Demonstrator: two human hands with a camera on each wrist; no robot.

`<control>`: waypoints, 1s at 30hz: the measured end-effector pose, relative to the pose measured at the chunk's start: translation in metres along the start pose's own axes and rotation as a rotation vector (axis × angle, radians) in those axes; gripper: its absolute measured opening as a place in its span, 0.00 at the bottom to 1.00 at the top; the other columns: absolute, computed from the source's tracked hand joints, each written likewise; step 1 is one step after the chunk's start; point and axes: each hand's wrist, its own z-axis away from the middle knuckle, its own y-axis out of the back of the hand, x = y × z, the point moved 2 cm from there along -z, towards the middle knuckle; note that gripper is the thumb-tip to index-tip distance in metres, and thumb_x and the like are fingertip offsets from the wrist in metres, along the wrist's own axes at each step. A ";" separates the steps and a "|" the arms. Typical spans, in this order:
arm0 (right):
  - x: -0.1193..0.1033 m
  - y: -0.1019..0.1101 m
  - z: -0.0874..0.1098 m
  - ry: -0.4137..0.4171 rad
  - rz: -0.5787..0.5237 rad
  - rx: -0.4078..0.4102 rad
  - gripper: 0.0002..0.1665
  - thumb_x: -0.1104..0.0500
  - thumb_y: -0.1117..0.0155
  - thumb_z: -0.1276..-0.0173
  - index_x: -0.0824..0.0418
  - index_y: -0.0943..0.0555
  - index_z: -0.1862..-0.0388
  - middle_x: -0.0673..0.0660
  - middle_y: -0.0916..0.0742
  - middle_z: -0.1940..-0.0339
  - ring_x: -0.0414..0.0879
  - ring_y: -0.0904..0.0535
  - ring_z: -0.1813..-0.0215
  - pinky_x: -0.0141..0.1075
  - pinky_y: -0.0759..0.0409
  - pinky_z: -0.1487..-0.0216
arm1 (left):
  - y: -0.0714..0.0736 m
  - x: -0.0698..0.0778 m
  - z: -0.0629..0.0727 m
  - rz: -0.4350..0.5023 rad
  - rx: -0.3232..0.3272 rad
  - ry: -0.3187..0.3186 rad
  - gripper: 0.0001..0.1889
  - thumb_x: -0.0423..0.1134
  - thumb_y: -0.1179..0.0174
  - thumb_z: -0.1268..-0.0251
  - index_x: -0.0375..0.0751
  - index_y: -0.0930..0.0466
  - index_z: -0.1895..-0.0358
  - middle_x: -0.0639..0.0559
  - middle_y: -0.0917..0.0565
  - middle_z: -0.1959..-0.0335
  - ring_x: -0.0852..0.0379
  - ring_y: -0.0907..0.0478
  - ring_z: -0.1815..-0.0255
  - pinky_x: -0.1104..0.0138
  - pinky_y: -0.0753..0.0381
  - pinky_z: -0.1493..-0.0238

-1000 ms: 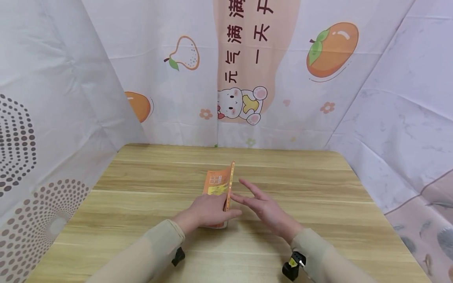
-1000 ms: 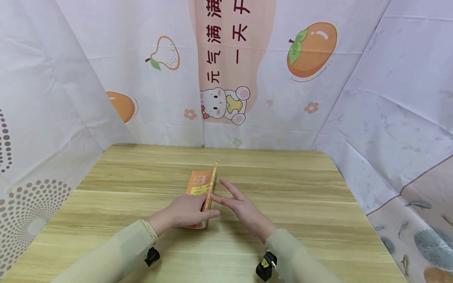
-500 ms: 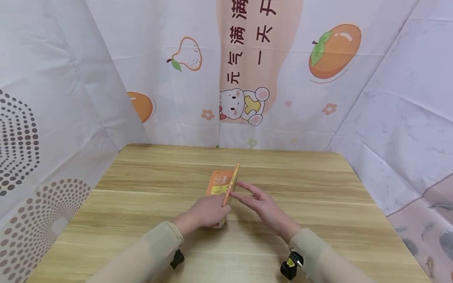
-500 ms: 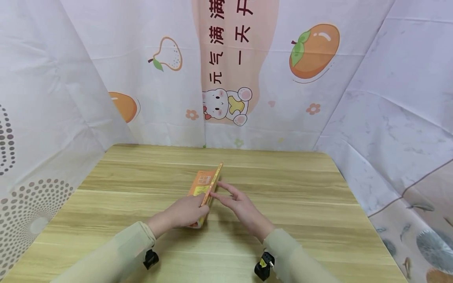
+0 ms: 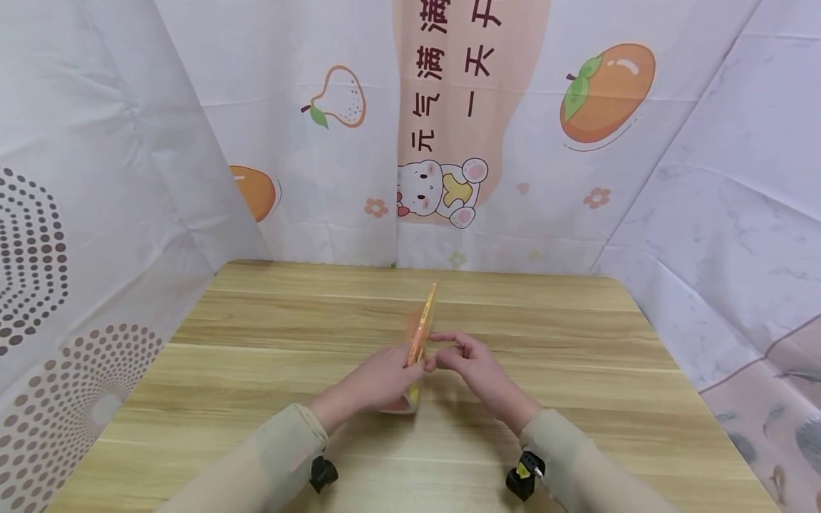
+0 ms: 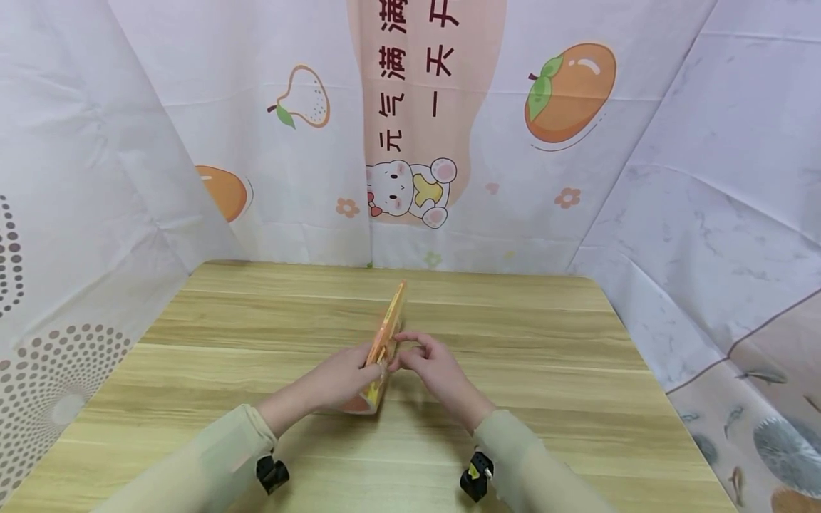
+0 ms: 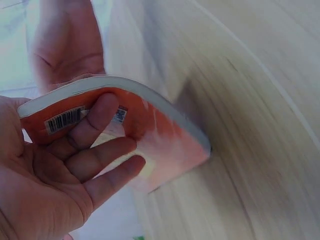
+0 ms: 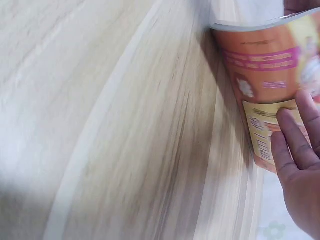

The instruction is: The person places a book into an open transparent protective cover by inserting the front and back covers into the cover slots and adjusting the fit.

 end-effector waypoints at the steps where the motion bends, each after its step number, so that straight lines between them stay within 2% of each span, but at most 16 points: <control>1: 0.000 0.000 -0.001 0.009 -0.001 0.004 0.22 0.56 0.43 0.21 0.61 0.26 0.32 0.62 0.09 0.57 0.54 0.14 0.44 0.57 0.31 0.29 | 0.001 0.002 0.000 0.001 0.005 -0.007 0.18 0.50 0.51 0.23 0.43 0.22 0.43 0.53 0.19 0.66 0.58 0.23 0.68 0.61 0.21 0.63; 3: 0.001 0.000 -0.002 0.019 -0.002 0.015 0.21 0.57 0.42 0.21 0.63 0.26 0.35 0.62 0.10 0.59 0.54 0.13 0.48 0.56 0.28 0.31 | 0.002 0.006 0.002 0.015 0.008 -0.014 0.20 0.51 0.51 0.23 0.43 0.22 0.40 0.53 0.18 0.63 0.57 0.23 0.65 0.59 0.22 0.60; 6: 0.003 0.001 -0.003 0.017 0.011 0.042 0.18 0.55 0.41 0.20 0.65 0.27 0.41 0.59 0.11 0.60 0.51 0.14 0.51 0.53 0.24 0.35 | 0.003 0.011 0.005 0.031 -0.009 -0.040 0.20 0.47 0.50 0.26 0.42 0.22 0.39 0.54 0.17 0.59 0.57 0.22 0.62 0.60 0.21 0.58; 9: 0.005 0.002 -0.004 0.001 0.018 0.081 0.17 0.53 0.41 0.20 0.64 0.28 0.45 0.57 0.14 0.59 0.49 0.16 0.52 0.52 0.22 0.37 | 0.004 0.013 0.007 0.039 -0.027 -0.082 0.20 0.45 0.49 0.29 0.42 0.22 0.39 0.55 0.17 0.59 0.58 0.22 0.62 0.62 0.22 0.59; 13: 0.008 0.006 -0.004 -0.038 0.035 0.116 0.21 0.49 0.41 0.21 0.62 0.29 0.40 0.60 0.19 0.52 0.50 0.20 0.48 0.51 0.21 0.38 | 0.004 0.012 0.008 0.086 -0.041 -0.109 0.21 0.44 0.48 0.28 0.41 0.23 0.37 0.56 0.16 0.59 0.60 0.22 0.62 0.64 0.22 0.57; 20: 0.016 0.016 -0.006 -0.162 0.003 0.097 0.42 0.36 0.43 0.24 0.55 0.41 0.23 0.65 0.27 0.36 0.56 0.22 0.40 0.50 0.21 0.38 | 0.002 0.008 0.010 0.324 -0.101 -0.079 0.21 0.42 0.47 0.25 0.38 0.24 0.35 0.54 0.12 0.59 0.62 0.17 0.62 0.67 0.20 0.56; 25: 0.018 0.020 -0.005 -0.210 -0.084 0.039 0.43 0.32 0.49 0.23 0.48 0.48 0.19 0.64 0.26 0.30 0.54 0.21 0.38 0.45 0.25 0.36 | 0.000 0.006 0.008 0.507 -0.161 -0.076 0.24 0.40 0.49 0.23 0.38 0.32 0.27 0.49 0.12 0.52 0.58 0.14 0.56 0.67 0.17 0.52; 30: 0.017 0.025 -0.007 -0.185 -0.226 0.010 0.46 0.35 0.52 0.20 0.50 0.56 0.15 0.61 0.25 0.28 0.49 0.24 0.34 0.42 0.28 0.33 | 0.001 0.000 0.005 0.653 -0.195 -0.048 0.29 0.39 0.49 0.22 0.44 0.41 0.21 0.46 0.14 0.44 0.52 0.14 0.49 0.63 0.16 0.47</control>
